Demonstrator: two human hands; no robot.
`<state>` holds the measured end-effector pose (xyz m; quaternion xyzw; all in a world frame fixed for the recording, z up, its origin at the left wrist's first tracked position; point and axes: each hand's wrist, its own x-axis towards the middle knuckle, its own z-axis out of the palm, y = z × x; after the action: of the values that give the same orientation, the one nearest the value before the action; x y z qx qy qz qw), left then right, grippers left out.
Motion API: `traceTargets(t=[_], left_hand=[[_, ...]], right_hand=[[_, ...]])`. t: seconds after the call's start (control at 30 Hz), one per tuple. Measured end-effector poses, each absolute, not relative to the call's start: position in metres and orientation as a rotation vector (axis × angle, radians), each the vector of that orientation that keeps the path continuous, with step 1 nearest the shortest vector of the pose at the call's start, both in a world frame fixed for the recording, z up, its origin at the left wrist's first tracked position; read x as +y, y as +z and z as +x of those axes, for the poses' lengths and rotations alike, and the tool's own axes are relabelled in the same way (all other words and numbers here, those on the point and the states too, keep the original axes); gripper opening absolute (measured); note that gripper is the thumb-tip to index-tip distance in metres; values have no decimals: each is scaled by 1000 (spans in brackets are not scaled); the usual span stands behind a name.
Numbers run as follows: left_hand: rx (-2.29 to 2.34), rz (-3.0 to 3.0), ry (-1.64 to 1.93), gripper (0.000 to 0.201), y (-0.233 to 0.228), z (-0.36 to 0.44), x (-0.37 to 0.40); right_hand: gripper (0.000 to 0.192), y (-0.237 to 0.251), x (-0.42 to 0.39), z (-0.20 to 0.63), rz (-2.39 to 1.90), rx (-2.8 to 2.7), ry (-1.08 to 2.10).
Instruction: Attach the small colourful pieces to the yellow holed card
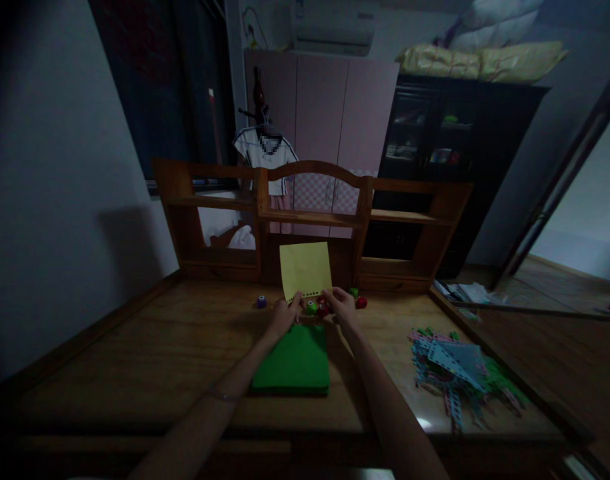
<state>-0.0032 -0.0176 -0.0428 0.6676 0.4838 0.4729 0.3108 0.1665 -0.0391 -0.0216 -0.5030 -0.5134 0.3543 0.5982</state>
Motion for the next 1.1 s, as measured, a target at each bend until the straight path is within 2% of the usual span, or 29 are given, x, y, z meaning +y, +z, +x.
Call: traceTargets(t=[0.7, 1.1], left_hand=[[1219, 1798, 1296, 58, -37, -4, -20], [1262, 1798, 1316, 52, -39, -5, -18]], right_hand=[[47, -25, -32, 170, -1142, -1146, 756], [41, -27, -31, 174, -1102, -1124, 737]])
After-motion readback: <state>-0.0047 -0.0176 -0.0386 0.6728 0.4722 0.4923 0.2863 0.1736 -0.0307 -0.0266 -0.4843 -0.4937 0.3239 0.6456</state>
